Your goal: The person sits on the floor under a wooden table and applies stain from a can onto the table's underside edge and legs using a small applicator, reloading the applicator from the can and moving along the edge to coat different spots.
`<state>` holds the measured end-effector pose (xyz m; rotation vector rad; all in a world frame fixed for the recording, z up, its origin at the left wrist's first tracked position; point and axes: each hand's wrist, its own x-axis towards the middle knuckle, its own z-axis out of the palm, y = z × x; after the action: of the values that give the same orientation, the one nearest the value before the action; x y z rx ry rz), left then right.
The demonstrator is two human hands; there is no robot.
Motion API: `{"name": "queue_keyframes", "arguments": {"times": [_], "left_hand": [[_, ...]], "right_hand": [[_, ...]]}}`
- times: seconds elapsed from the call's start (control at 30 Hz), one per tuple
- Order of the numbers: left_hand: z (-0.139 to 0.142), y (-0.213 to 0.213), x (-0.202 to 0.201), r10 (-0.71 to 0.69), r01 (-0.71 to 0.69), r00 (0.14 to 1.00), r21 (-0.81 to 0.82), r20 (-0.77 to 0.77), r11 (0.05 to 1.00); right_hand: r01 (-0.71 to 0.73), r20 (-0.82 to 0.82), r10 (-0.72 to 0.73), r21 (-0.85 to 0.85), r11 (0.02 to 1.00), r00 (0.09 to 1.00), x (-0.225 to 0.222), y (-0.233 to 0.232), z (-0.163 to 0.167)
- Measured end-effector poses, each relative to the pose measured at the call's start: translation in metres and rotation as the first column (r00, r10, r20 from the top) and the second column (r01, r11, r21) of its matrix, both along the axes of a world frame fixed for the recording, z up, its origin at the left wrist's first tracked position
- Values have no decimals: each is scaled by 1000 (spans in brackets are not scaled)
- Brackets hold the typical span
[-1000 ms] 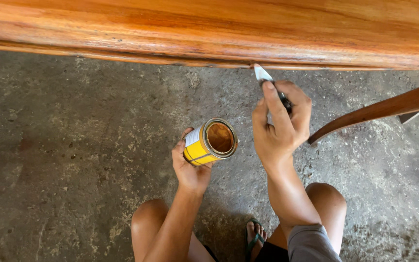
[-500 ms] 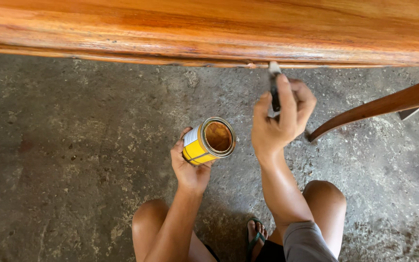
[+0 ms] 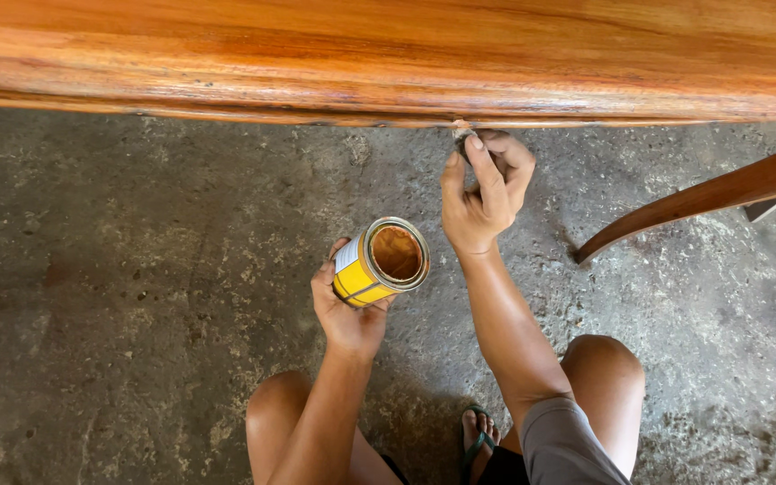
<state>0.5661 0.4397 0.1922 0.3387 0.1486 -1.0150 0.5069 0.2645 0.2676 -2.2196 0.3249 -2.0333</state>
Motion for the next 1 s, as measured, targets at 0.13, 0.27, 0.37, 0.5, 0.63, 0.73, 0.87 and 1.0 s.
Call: {"name": "queue_keyframes", "arguments": {"times": [0.13, 0.27, 0.37, 0.5, 0.63, 0.73, 0.87, 1.0], "left_hand": [[-4, 0, -1, 11, -8, 999, -58, 41, 998], [-4, 0, -2, 3, -2, 1000, -30, 27, 1000], [-1, -1, -1, -2, 2, 1000, 1, 8, 1000], [1, 1, 1, 1, -1, 1000, -29, 6, 1000], [-2, 1, 4, 17, -17, 1000, 0, -7, 1000], [-5, 2, 4, 12, -12, 1000, 6, -2, 1000], [-5, 1, 2, 17, -16, 999, -34, 33, 999], [-1, 2, 0, 7, -7, 1000, -3, 0, 1000]], "right_hand": [[-1, 14, 1, -23, 1000, 1000, -3, 3, 2], [-35, -19, 35, -5, 999, 999, 0, 2, 4], [-62, -15, 62, 11, 998, 998, 3, 8, 6], [-56, -142, 63, 53, 997, 988, -13, 29, 20], [141, -267, -130, 22, 990, 955, -50, 56, 59], [329, -372, -281, 69, 942, 885, -70, 70, 97], [314, -464, -214, 148, 938, 859, -58, 81, 126], [257, -520, -129, 182, 949, 845, -50, 90, 126]]}}
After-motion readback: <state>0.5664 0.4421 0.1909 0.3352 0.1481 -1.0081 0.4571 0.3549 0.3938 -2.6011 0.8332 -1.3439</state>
